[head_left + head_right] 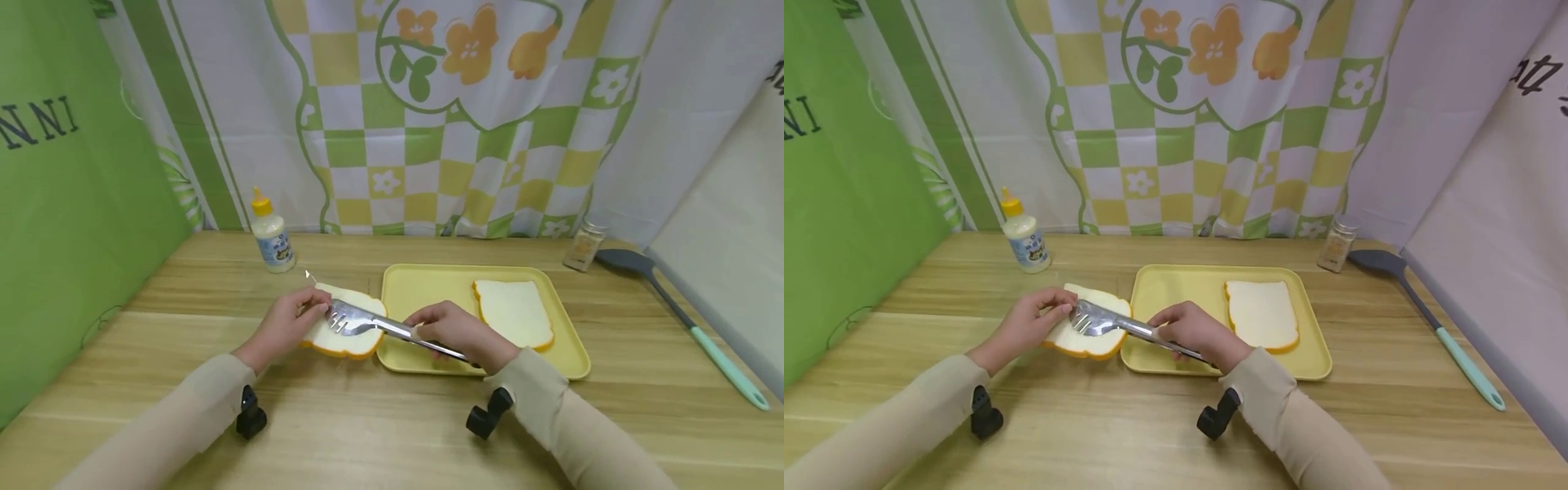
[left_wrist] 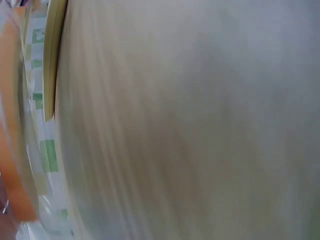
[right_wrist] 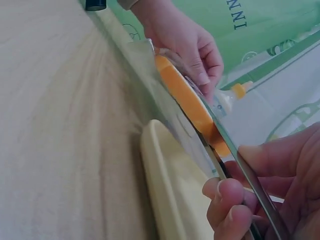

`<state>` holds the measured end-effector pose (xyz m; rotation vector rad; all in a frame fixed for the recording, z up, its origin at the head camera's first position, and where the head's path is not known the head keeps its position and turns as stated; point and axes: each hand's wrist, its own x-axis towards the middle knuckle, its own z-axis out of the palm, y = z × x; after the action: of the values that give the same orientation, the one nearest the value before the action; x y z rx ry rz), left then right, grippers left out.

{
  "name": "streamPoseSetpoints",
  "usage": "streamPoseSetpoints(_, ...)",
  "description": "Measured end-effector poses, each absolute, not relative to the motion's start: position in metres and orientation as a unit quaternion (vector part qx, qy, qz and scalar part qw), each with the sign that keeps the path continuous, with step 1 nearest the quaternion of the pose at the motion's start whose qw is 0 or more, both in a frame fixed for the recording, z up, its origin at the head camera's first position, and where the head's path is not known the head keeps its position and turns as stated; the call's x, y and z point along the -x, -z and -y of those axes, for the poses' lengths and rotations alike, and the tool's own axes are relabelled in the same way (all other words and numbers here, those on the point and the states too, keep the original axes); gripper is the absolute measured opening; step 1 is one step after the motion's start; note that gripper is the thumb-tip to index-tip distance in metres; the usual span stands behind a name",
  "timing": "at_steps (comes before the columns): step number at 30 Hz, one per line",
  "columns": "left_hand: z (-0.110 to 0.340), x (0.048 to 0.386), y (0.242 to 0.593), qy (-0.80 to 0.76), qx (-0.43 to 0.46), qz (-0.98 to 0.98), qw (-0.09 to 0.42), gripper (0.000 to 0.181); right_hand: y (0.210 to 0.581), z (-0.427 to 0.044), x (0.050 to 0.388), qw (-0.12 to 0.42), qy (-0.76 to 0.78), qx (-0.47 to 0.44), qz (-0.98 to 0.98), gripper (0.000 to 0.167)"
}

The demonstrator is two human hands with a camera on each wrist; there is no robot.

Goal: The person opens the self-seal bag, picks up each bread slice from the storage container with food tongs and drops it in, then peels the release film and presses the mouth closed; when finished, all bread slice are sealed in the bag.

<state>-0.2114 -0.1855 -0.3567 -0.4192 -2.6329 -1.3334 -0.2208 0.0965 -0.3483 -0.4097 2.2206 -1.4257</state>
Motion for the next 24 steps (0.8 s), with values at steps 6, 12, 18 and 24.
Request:
streamPoseSetpoints(6,0.179,0.210,0.355,0.448,0.132,0.880,0.084,0.011,0.351,-0.079,0.216,0.233,0.499,0.175,-0.816,0.024)
streamPoseSetpoints(12,0.184,0.211,0.356,0.430,0.132,0.889,0.092,0.011,0.351,-0.074,0.213,0.230,0.490,0.134,-0.830,0.022)
streamPoseSetpoints(18,0.193,0.210,0.358,0.447,0.103,0.885,0.075,0.011,0.353,-0.086,0.213,0.242,0.534,0.118,-0.801,0.027)
streamPoseSetpoints(24,0.186,0.212,0.359,0.470,0.122,0.868,0.104,0.009,0.353,-0.082,0.213,0.246,0.547,0.132,-0.789,0.028)
